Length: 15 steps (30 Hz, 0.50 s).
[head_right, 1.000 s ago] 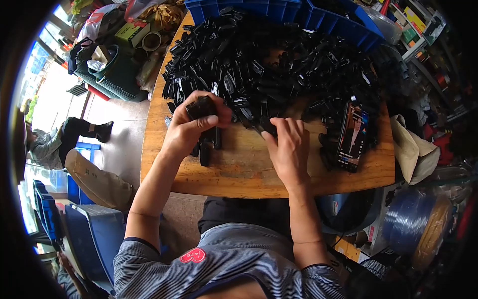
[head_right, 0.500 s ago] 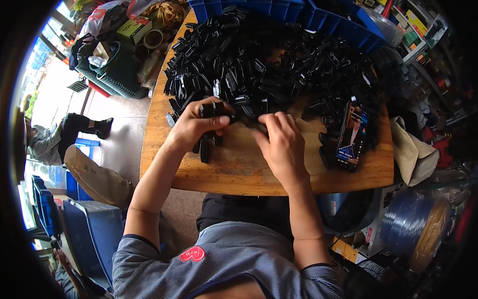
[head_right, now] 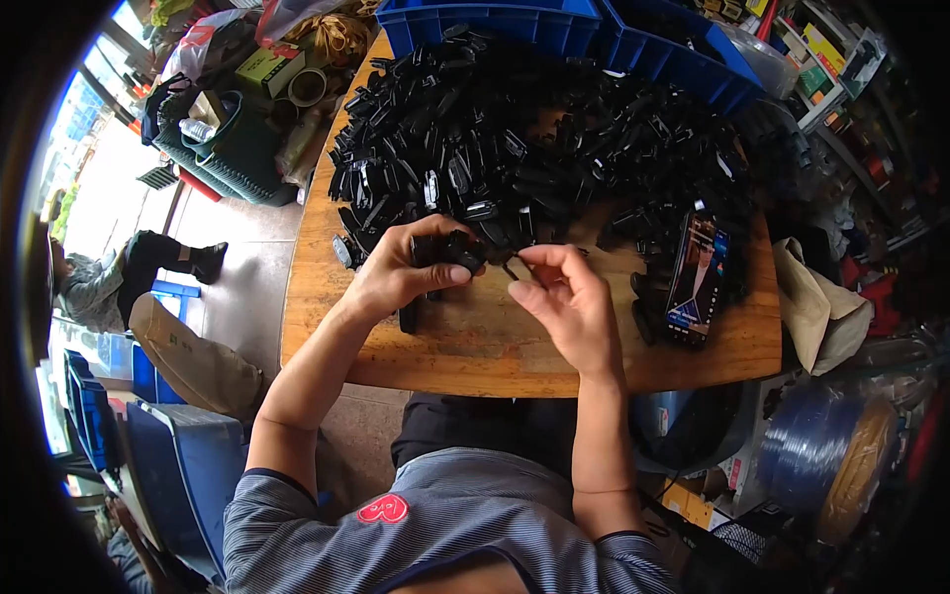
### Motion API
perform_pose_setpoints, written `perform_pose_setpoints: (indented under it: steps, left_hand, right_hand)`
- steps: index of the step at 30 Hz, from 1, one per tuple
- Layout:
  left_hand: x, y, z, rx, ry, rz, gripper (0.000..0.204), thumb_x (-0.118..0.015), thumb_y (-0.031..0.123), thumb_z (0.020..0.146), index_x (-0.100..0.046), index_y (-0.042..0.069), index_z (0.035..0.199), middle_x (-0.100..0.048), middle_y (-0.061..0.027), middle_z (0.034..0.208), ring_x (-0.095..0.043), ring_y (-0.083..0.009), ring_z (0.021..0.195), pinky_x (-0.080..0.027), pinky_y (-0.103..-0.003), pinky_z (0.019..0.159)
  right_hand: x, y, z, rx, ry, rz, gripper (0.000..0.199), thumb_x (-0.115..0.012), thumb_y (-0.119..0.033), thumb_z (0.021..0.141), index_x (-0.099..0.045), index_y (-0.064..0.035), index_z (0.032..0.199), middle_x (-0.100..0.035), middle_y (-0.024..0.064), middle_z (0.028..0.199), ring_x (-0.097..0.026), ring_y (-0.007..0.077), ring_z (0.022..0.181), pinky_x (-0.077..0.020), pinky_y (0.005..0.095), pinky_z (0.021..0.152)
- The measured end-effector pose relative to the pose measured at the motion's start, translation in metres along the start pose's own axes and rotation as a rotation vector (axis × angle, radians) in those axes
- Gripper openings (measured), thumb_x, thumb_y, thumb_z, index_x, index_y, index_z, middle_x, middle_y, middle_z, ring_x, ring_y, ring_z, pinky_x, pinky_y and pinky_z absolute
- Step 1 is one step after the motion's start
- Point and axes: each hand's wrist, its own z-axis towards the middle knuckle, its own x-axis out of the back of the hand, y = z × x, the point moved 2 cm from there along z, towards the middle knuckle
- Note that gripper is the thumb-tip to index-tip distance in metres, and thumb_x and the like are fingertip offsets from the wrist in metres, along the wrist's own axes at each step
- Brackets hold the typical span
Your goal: Inspecting and handling small black plastic components at a workbench.
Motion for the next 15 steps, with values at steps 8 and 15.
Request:
perform_pose_setpoints:
  steps: [8, 15]
  left_hand:
    - [-0.008, 0.006, -0.002, -0.115, -0.059, 0.16, 0.031, -0.074, 0.013, 0.074, -0.059, 0.003, 0.1, -0.063, -0.0016, 0.087, -0.056, -0.0077, 0.081, -0.044, -0.023, 0.073]
    - [-0.007, 0.011, -0.004, -0.307, -0.037, 0.299, 0.031, -0.074, 0.015, 0.072, -0.061, 0.002, 0.098, -0.062, -0.0054, 0.085, -0.06, -0.0146, 0.08, -0.046, -0.027, 0.071]
  right_hand:
    - [-0.015, 0.002, 0.002, -0.117, -0.07, 0.592, 0.019, -0.064, -0.016, 0.084, -0.053, -0.0056, 0.096, -0.054, 0.0009, 0.078, -0.051, 0.0086, 0.066, -0.0432, 0.0231, 0.058]
    - [-0.016, 0.013, -0.001, -0.276, -0.124, 0.697, 0.016, -0.066, -0.017, 0.082, -0.054, -0.007, 0.082, -0.054, 0.0001, 0.069, -0.051, 0.0092, 0.051, -0.0412, 0.0211, 0.043]
